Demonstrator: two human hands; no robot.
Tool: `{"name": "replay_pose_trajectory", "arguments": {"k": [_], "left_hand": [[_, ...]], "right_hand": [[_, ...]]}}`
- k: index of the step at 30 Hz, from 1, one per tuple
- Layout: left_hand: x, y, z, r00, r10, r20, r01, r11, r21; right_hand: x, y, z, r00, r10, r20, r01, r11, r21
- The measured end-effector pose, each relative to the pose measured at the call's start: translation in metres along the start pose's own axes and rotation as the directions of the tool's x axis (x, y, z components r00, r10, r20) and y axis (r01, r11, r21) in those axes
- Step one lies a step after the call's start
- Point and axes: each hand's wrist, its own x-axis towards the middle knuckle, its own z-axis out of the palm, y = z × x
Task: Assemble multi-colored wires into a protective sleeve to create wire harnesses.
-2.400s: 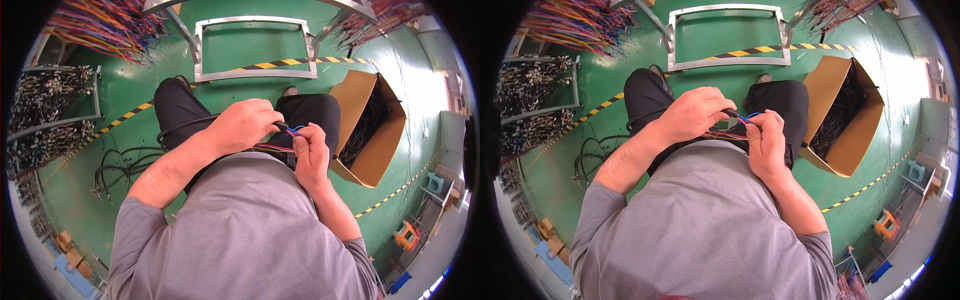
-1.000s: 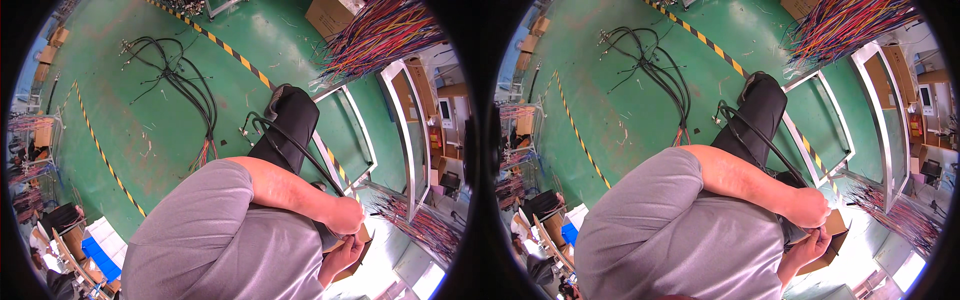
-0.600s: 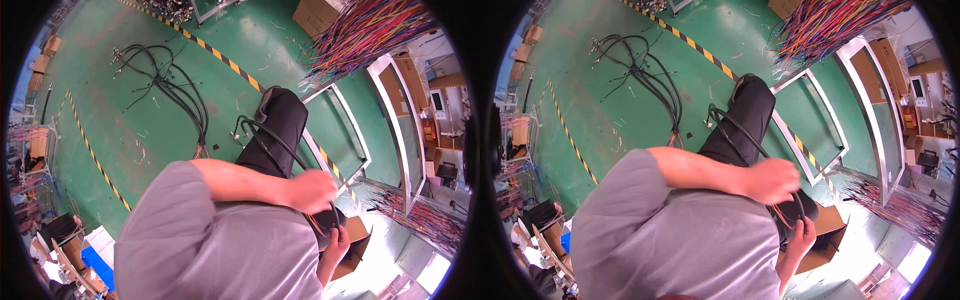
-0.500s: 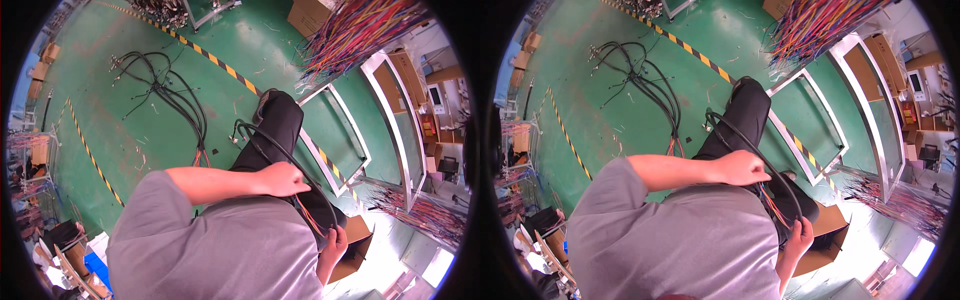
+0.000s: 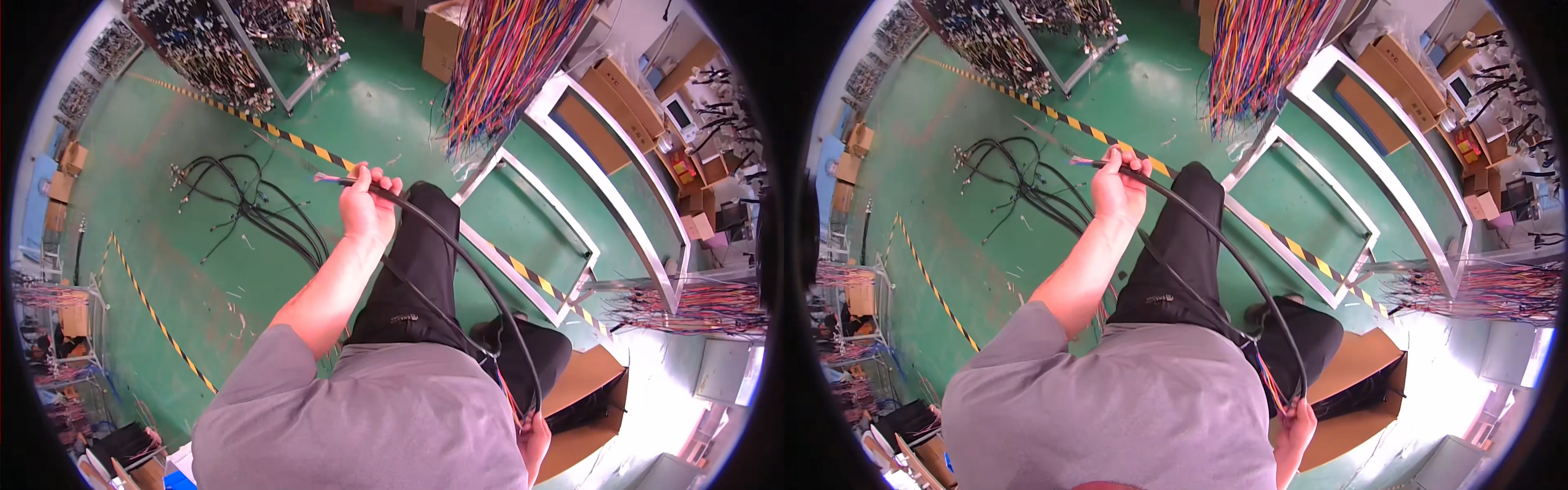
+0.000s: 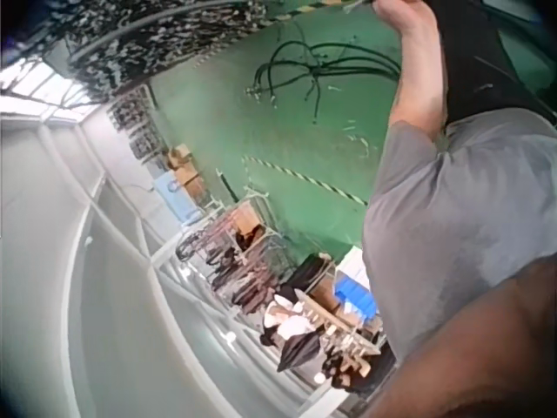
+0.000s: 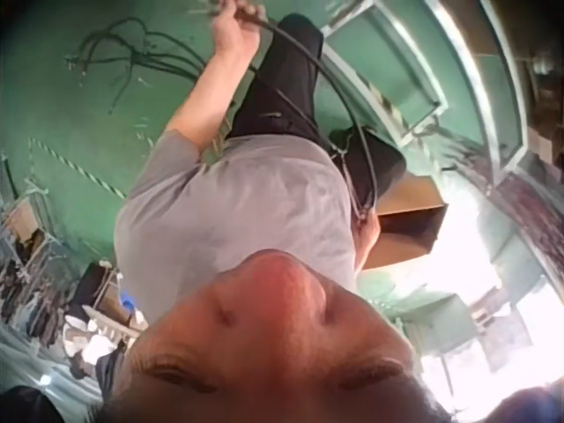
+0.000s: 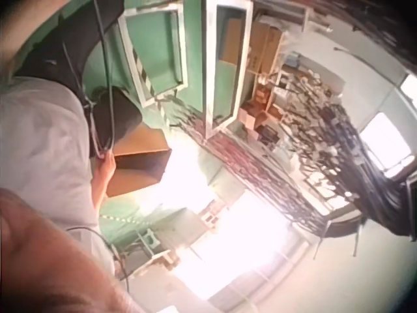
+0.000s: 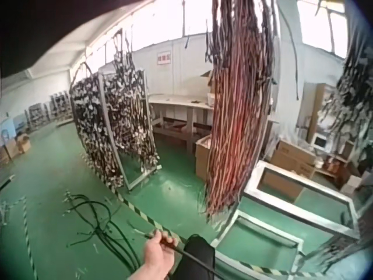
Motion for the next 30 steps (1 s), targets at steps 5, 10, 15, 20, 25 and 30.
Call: {"name": "replay_pose_trajectory", "arguments": {"k": [5, 10, 15, 20, 25, 30], "left_hand": [[-0.035, -0.022, 0.034, 0.858, -0.012, 0.513, -0.153, 0.948, 0.278], [-0.079, -0.043, 0.047, 0.649, -0.259, 0.716, -0.263, 0.806, 0.531], [-0.110, -0.055, 0.065, 0.426, -0.581, 0.693, -0.436, 0.539, 0.721], [-0.152, -0.062, 0.080, 0.331, -0.640, 0.693, -0.541, 0.473, 0.695], [-0.179, -0.070, 0.089, 0.268, -0.660, 0.702, -0.635, 0.427, 0.644], [-0.182, -0.075, 0.085, 0.216, -0.661, 0.719, -0.733, 0.376, 0.566]], "right_hand": [[0.000, 0.024, -0.018, 0.996, 0.082, -0.043, -0.080, 0.996, 0.044], [0.021, 0.004, -0.015, 0.847, -0.526, -0.075, 0.332, 0.635, -0.698], [-0.029, -0.105, 0.101, 0.540, -0.786, 0.302, 0.716, 0.241, -0.655], [-0.049, -0.160, 0.196, 0.542, -0.707, 0.454, 0.838, 0.496, -0.227], [-0.033, -0.157, 0.229, 0.545, -0.670, 0.504, 0.716, 0.685, 0.135], [-0.024, -0.148, 0.231, 0.554, -0.663, 0.504, 0.630, 0.729, 0.266]]}}
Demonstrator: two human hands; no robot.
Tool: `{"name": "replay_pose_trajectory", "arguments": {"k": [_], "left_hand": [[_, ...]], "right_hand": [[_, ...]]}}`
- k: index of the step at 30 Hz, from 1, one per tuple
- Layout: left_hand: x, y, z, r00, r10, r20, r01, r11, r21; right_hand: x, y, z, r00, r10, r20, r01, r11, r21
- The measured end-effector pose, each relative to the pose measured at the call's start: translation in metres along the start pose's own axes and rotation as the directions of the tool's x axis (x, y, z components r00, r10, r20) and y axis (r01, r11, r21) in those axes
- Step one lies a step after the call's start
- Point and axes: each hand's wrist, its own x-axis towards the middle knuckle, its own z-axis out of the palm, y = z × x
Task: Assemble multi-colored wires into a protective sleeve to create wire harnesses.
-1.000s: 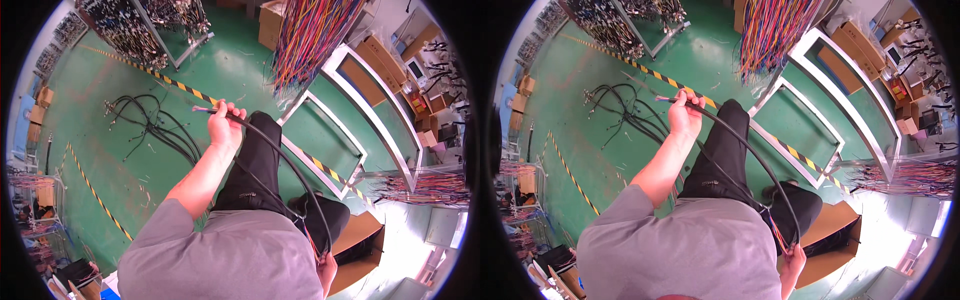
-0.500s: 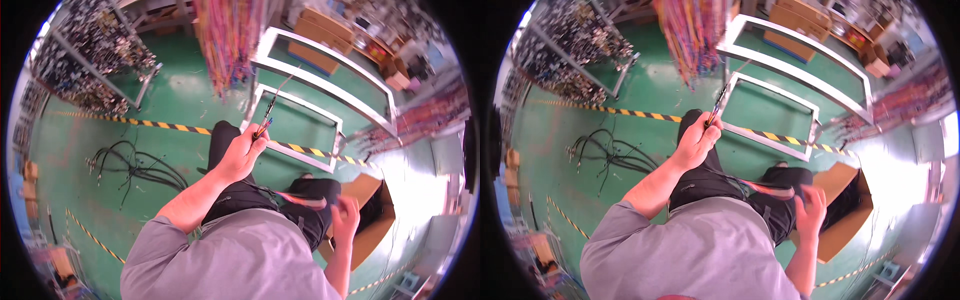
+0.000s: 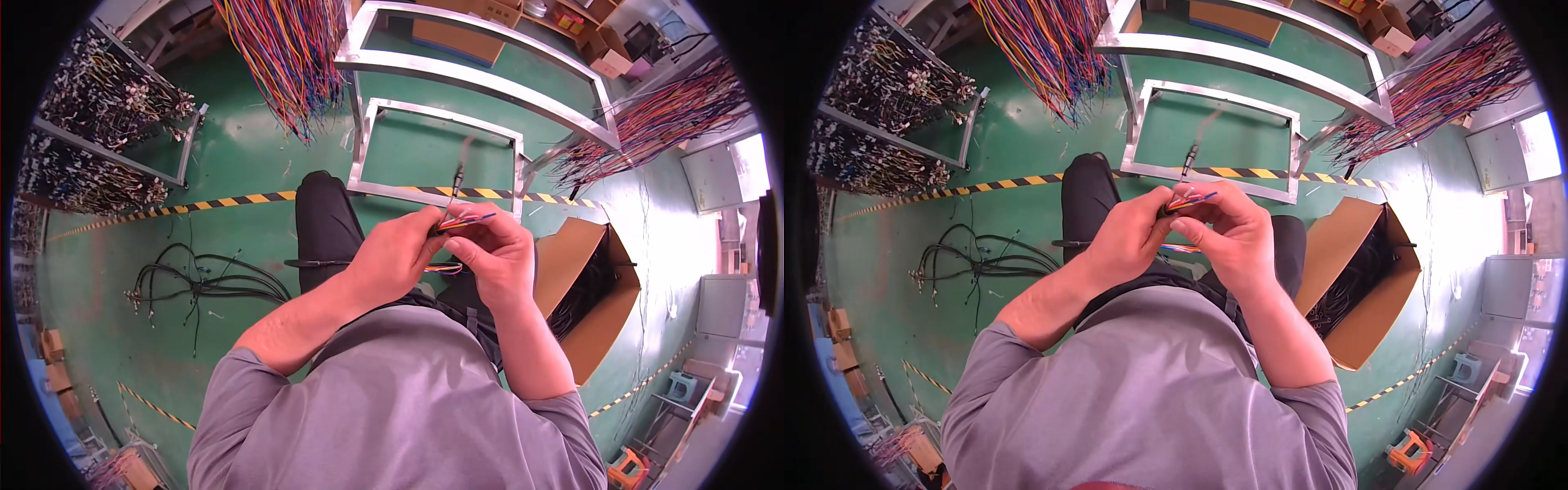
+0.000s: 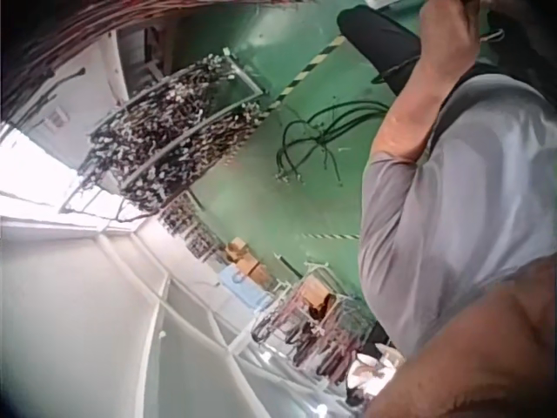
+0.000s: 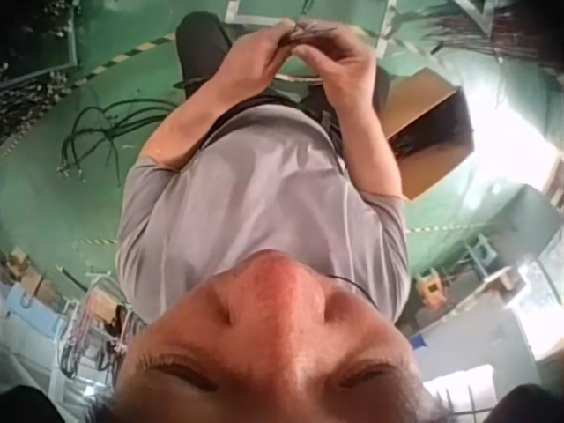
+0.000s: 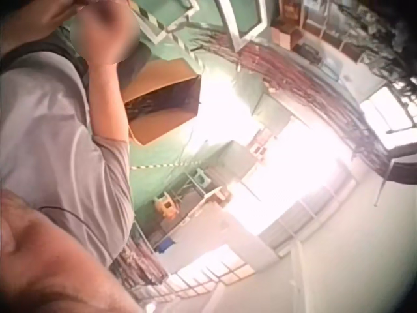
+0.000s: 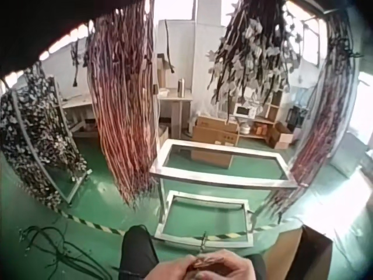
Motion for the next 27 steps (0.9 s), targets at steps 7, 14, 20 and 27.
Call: {"name": "replay_pose_trajectory", "arguments": {"k": [7, 14, 20, 27], "left_hand": [[0.003, -0.002, 0.006, 0.999, 0.016, 0.040, -0.017, 0.999, 0.027], [0.011, -0.017, 0.005, 0.993, 0.076, 0.095, -0.086, 0.991, 0.106], [0.032, -0.015, 0.008, 0.965, 0.226, 0.133, -0.244, 0.961, 0.131], [0.056, -0.013, 0.017, 0.936, 0.324, 0.140, -0.340, 0.934, 0.110]], "right_hand": [[-0.002, 0.010, -0.005, 0.994, -0.082, -0.068, 0.075, 0.993, -0.090], [-0.005, -0.028, -0.028, 0.936, -0.299, -0.185, 0.276, 0.951, -0.140], [-0.009, -0.066, -0.062, 0.867, -0.437, -0.238, 0.421, 0.899, -0.117], [-0.010, -0.073, -0.065, 0.875, -0.324, -0.360, 0.337, 0.941, -0.027]]}}
